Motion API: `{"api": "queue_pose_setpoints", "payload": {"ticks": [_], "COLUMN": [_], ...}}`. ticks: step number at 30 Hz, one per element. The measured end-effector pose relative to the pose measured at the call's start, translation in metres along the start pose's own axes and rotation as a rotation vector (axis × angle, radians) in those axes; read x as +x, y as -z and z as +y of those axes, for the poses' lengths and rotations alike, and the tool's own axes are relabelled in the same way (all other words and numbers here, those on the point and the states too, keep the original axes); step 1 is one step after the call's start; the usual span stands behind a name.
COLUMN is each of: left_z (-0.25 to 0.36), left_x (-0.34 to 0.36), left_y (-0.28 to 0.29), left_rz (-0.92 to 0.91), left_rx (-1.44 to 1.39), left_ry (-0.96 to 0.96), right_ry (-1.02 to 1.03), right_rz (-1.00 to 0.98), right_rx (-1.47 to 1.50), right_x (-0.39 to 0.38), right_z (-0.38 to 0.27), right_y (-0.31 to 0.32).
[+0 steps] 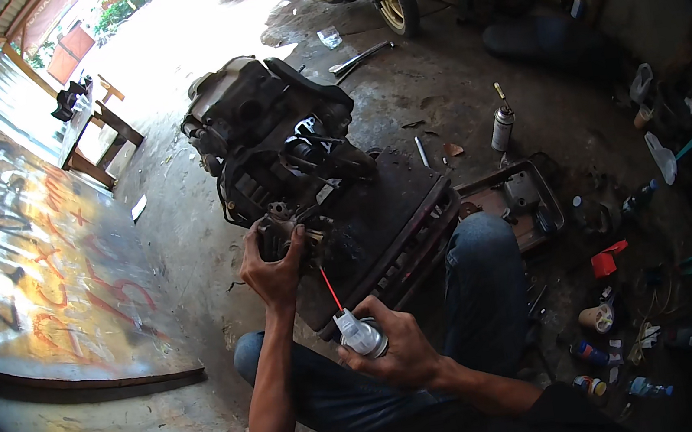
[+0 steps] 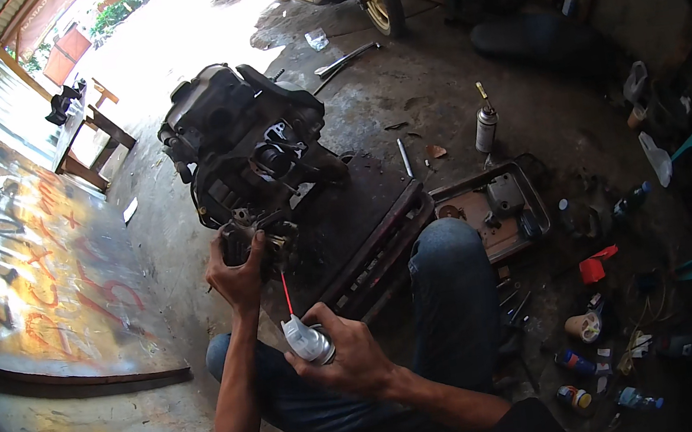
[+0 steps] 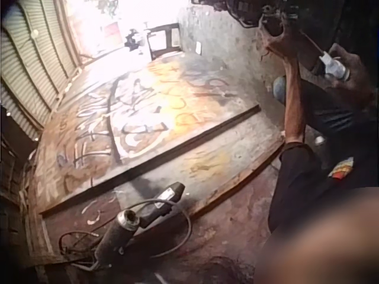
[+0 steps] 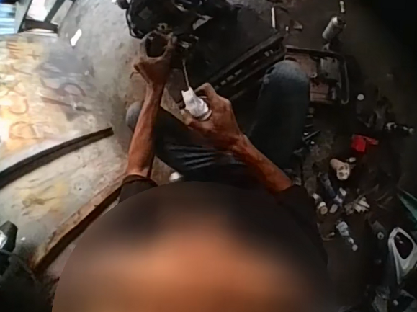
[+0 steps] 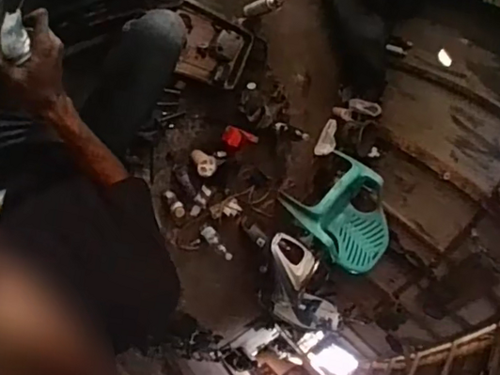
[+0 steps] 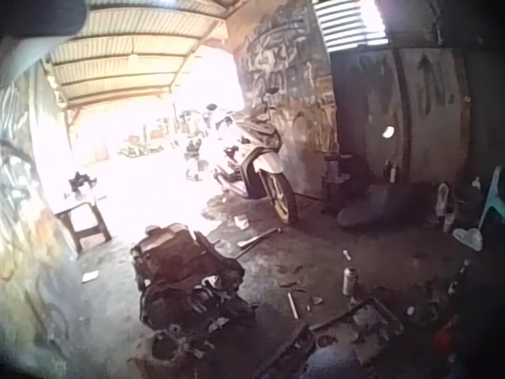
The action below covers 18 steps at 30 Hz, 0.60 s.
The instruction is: Repairing and cleaning components of a motorcycle engine using degreaser and a cloth.
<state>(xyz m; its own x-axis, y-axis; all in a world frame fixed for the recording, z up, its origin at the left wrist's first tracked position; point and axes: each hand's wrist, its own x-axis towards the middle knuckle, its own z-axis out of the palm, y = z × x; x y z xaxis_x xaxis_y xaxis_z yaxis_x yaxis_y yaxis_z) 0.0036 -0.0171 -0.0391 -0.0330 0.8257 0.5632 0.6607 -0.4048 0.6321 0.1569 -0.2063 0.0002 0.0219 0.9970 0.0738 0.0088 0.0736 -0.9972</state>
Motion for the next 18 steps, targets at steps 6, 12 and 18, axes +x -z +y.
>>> {"api": "queue_pose_setpoints", "payload": {"ticks": [6, 12, 18], "left_z": [0.001, -0.006, -0.014], "left_x": [-0.003, -0.005, -0.005], "left_y": [-0.008, -0.016, -0.023], "left_rz": [0.011, 0.002, -0.024], "left_rx": [-0.106, -0.173, -0.238], "left_ry": [0.026, 0.073, 0.148], "right_ry": [-0.025, 0.048, -0.022], "right_rz": [0.028, -0.021, 0.05], "right_rx": [-0.009, -0.012, -0.031], "right_x": [0.005, 0.003, 0.003], "right_z": [-0.009, -0.001, -0.006], "right_y": [0.008, 0.0, 0.011]}}
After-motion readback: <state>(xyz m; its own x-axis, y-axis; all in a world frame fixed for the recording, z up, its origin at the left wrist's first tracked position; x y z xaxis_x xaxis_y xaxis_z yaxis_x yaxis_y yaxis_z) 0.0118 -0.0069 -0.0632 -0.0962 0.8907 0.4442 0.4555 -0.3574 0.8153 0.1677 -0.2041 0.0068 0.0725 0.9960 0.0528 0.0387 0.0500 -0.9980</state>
